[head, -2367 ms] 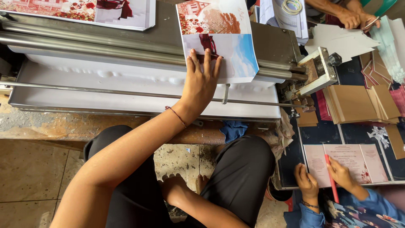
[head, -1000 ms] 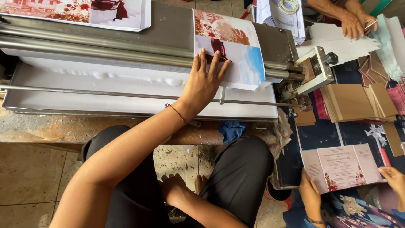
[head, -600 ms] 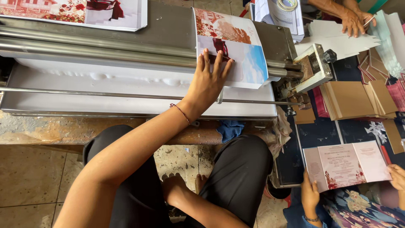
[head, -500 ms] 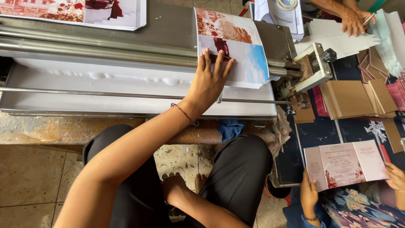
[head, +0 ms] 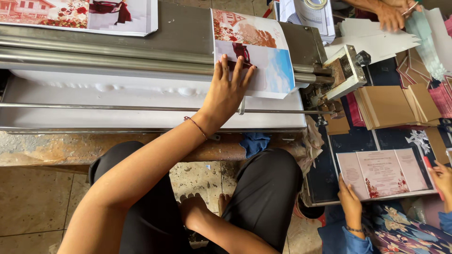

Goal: The person feeds printed sheets through a motorized glue-roller machine and aligns paper cards while working alongside others.

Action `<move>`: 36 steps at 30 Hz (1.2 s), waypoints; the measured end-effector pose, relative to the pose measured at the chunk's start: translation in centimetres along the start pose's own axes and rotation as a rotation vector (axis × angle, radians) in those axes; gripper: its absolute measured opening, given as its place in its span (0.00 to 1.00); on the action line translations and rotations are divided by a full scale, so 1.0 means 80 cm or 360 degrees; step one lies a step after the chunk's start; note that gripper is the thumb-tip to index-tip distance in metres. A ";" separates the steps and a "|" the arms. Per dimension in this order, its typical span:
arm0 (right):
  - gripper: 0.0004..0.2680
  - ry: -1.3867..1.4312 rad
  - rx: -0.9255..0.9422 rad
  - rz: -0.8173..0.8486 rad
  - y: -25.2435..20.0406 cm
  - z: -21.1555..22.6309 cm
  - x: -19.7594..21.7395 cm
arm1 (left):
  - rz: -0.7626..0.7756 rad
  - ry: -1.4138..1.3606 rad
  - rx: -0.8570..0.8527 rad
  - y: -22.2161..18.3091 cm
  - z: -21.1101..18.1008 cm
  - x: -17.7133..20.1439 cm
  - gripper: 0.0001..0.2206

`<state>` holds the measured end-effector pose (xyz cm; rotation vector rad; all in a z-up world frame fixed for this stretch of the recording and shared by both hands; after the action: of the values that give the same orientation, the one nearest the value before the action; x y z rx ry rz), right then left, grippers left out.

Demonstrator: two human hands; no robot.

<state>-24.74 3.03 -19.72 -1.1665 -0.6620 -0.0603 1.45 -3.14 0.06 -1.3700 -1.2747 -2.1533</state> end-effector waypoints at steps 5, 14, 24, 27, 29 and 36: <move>0.29 -0.0002 -0.0004 0.0007 -0.005 0.004 0.006 | 0.0005 -0.0007 -0.0003 -0.001 0.001 0.001 0.31; 0.32 0.0010 -0.0010 0.0024 -0.017 0.011 0.013 | -0.0004 0.0014 -0.0014 -0.006 0.004 -0.003 0.31; 0.35 0.0094 -0.0053 0.0038 -0.031 0.020 0.018 | -0.0101 -0.0032 -0.0076 -0.006 0.013 0.000 0.32; 0.37 0.0110 -0.0057 0.0039 -0.036 0.023 0.026 | -0.0131 -0.0033 -0.0098 -0.005 0.017 0.004 0.32; 0.37 0.0114 -0.0054 0.0044 -0.044 0.024 0.028 | -0.0139 0.0013 -0.0099 -0.001 0.019 0.005 0.29; 0.29 -0.0071 0.0093 -0.0203 -0.011 0.032 0.003 | -0.0174 -0.0007 -0.0106 0.000 0.034 0.009 0.28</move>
<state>-26.06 4.97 -18.29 -1.0712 -0.7726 -0.1219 2.65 -0.83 1.04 -1.3601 -1.3198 -2.2859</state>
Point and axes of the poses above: each hand's wrist, its own y-axis towards the middle knuckle, its own x-axis out of the back of the hand, z = x × y, the point moved 2 cm from there along y, towards the middle knuckle
